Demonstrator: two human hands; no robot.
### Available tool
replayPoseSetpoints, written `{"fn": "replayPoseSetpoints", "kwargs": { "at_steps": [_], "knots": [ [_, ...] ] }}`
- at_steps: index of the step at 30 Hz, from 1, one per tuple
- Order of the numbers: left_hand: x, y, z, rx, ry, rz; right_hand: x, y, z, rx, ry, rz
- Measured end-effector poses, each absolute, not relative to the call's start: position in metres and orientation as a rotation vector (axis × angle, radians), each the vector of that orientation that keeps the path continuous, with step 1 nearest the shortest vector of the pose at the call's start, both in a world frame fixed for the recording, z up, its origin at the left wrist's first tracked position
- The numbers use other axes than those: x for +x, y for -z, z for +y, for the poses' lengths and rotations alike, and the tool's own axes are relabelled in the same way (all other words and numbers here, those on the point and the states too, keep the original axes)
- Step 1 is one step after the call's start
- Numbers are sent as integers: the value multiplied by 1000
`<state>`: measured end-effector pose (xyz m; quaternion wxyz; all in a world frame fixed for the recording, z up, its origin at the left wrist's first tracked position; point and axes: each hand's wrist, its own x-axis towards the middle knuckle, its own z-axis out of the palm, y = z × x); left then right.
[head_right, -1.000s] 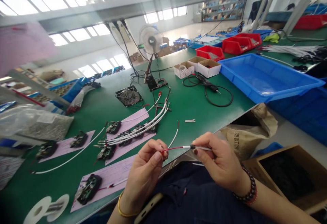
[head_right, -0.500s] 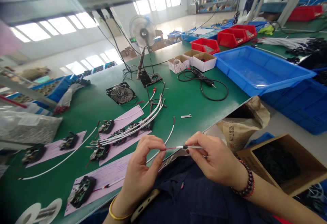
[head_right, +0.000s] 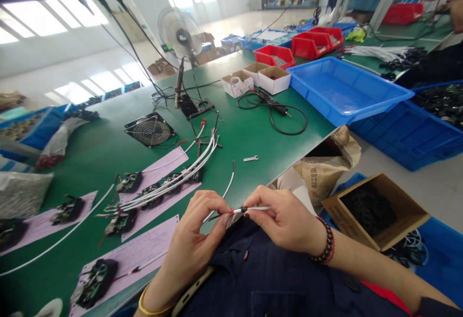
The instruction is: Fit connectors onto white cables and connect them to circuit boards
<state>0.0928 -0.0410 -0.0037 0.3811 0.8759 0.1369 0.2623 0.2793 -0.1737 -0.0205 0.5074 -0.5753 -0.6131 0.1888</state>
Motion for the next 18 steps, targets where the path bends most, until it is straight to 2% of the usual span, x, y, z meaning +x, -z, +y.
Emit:
{"fn": "replayPoseSetpoints", "kwargs": {
  "at_steps": [6, 18],
  "knots": [
    [93, 4, -44, 2168, -633, 323, 280, 16, -174, -1352, -424, -1539],
    [89, 0, -43, 2188, -592, 242, 281, 14, -177, -1290, -627, -1437]
  ]
}}
